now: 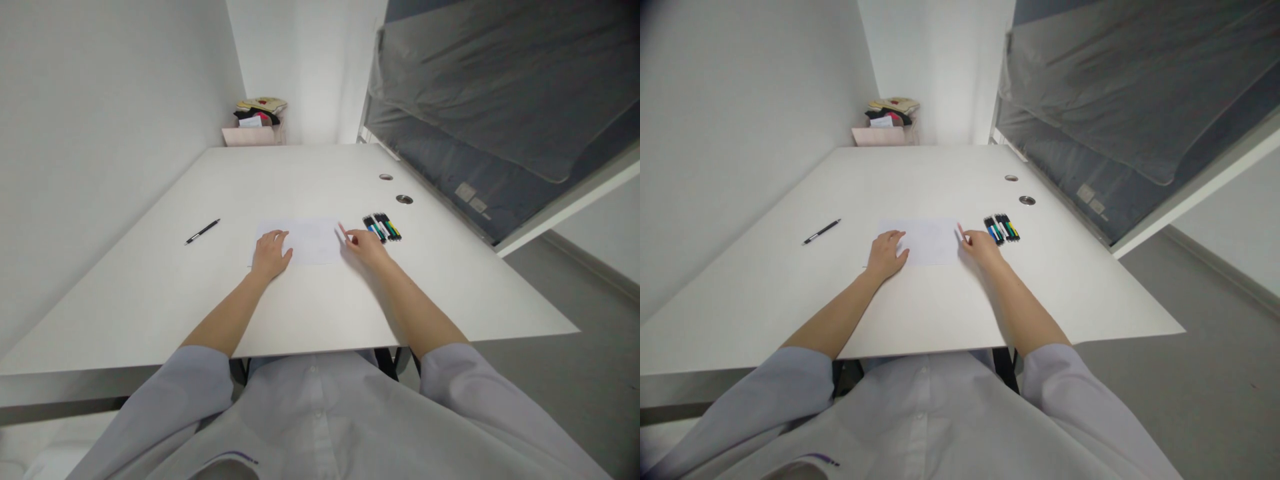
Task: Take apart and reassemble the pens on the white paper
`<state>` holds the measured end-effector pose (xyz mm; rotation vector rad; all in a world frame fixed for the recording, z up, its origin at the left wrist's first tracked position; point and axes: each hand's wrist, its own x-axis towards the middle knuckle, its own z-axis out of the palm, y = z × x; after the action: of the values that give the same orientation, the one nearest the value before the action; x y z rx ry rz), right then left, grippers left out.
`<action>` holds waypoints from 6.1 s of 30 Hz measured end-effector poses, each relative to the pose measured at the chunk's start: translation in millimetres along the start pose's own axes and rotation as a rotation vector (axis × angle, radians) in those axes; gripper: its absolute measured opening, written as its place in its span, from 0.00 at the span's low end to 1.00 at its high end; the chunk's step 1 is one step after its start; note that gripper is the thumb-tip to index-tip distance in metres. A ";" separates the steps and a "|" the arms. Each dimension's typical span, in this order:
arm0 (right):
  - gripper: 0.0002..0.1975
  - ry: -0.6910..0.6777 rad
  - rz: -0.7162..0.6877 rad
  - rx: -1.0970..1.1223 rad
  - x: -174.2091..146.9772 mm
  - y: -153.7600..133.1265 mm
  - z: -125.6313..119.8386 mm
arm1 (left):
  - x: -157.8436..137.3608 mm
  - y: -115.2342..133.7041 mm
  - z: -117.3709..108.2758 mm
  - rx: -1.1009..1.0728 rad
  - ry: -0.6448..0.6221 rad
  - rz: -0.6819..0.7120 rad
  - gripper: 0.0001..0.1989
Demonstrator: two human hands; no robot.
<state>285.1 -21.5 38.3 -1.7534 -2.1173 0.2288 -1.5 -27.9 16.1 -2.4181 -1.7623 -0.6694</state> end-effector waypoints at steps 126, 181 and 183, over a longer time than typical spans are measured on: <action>0.27 -0.091 -0.098 -0.061 -3.9 8.8 37.5 | 13.9 -184.6 -46.0 0.251 -0.142 -0.706 0.31; 0.18 0.159 0.153 1.181 16.8 -17.7 48.4 | 27.2 -9.9 22.1 -1.264 0.076 -0.406 0.20; 0.18 0.167 0.162 1.201 17.2 -16.9 49.3 | 26.8 -11.2 23.4 -1.269 0.082 -0.405 0.19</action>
<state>248.0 -2.7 2.5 -1.1011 -1.1987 1.0770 1.9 7.0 3.3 -2.4053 -2.1495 -2.5025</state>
